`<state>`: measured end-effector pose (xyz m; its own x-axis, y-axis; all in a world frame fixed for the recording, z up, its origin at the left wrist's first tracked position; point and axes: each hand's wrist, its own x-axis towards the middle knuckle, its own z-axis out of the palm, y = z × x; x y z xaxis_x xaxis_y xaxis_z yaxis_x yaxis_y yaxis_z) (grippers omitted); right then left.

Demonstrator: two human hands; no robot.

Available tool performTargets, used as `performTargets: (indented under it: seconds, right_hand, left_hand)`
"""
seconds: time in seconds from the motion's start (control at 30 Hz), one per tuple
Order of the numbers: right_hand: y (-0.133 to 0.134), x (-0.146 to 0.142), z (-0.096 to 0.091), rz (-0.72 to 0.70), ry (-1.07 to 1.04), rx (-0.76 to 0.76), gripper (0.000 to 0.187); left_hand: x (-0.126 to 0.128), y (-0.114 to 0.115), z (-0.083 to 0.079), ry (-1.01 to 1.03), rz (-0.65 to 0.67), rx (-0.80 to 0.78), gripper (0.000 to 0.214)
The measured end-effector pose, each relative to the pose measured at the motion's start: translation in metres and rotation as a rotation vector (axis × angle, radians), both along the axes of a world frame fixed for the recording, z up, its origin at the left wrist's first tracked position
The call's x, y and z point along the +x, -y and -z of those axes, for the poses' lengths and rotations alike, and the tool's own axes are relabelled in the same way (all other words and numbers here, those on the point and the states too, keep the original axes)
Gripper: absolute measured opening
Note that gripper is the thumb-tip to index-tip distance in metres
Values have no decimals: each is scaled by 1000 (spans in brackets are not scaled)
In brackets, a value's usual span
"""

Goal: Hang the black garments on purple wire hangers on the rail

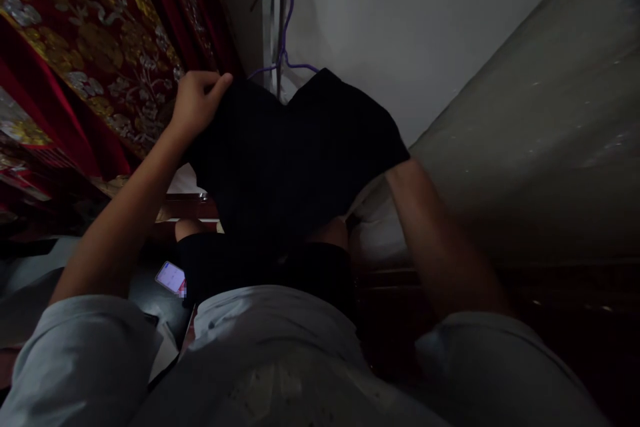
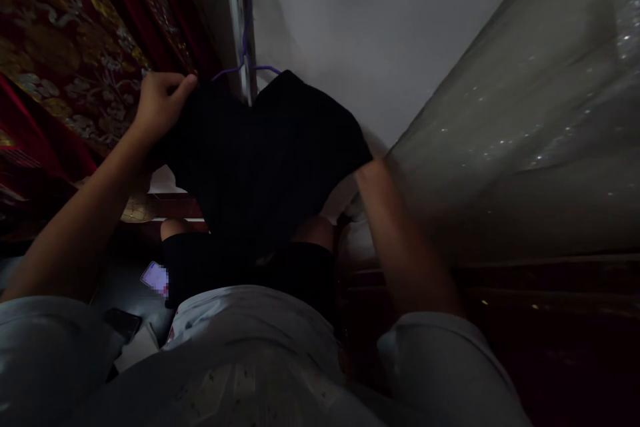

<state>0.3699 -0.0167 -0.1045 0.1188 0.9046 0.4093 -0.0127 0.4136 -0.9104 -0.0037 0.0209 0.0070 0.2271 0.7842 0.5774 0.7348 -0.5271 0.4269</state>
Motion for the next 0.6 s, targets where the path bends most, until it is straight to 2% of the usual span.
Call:
performTargets:
  seconds: [0.07,0.13,0.23,0.33,0.4,0.43,0.5,0.57,0.6]
  right_hand:
    - [1,6,-6,-38,-84,-79,57]
    - [6,8,-18,-30,-124,-86,54]
    - [19,2,-42,55,-132,48,45]
    - [32,-10,-58,104,-202,144,32]
    - [43,-20,-59,148,-191,145,23]
    - [50,-27,-57,178,-171,146,19]
    - [68,-44,-50,259,-123,194,14]
    - [91,-65,-39,283,-31,301,15]
    - [103,-77,-34,238,53,362,19]
  left_hand:
    - [7,20,-1,-102,4,-8,35]
    - [21,37,-6,-241,-42,-32,41]
    - [36,53,-19,-339,-89,-14,58]
    - [41,56,-30,-251,-33,189,59]
    - [43,56,-35,-109,28,301,43]
    - [45,56,-38,-9,60,276,31]
    - [52,61,-43,219,145,55,15]
    - [61,70,-48,448,240,-254,27]
    - [64,76,-51,558,277,-400,35]
